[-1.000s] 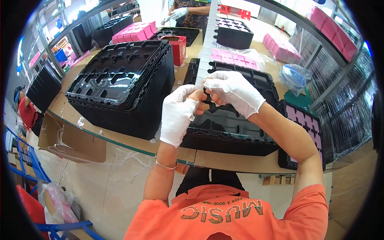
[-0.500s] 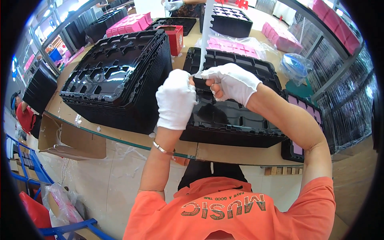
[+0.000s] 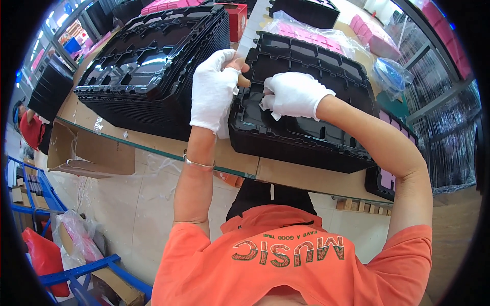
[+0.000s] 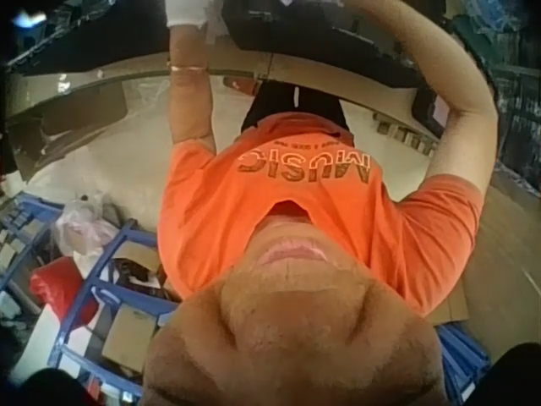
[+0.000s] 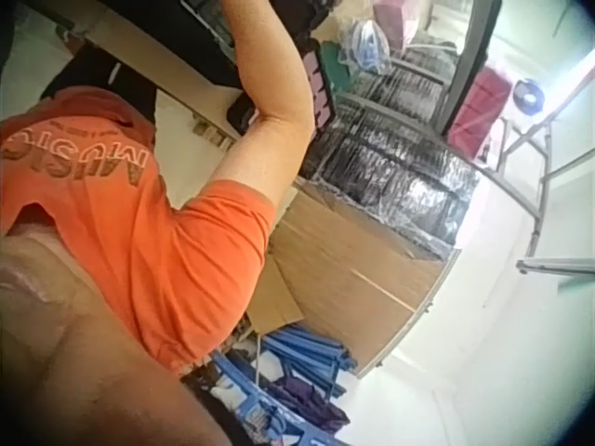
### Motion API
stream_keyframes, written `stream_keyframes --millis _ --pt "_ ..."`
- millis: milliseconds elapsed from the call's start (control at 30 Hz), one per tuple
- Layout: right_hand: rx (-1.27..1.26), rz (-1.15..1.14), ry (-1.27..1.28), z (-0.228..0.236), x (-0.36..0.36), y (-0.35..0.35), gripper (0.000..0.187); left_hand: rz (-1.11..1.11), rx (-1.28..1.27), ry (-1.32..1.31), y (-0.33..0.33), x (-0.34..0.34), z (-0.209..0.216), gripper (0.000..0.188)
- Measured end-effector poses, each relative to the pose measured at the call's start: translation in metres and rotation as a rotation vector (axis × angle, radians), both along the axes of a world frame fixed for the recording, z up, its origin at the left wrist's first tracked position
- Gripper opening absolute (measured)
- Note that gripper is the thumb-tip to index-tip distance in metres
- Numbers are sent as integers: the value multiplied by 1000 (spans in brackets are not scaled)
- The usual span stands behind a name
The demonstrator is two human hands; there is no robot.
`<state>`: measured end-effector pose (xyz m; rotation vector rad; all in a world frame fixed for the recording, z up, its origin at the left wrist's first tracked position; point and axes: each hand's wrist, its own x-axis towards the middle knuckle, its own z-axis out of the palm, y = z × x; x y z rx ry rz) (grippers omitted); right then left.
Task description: The person applies adhesive stickers onto black plastic trays by hand, fits pink foam inserts onto the trays, and stacks the assembled trays on the table.
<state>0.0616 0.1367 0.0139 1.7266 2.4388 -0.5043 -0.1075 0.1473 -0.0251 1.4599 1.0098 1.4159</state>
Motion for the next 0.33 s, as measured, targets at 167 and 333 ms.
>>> stream_keyframes --millis 167,333 --pt "109 -79 262 -5 18 3 33 -119 -133 -158 -7 1 1 25" --pt "-96 -350 1048 7 35 7 32 -157 -224 -192 -12 7 4 26"
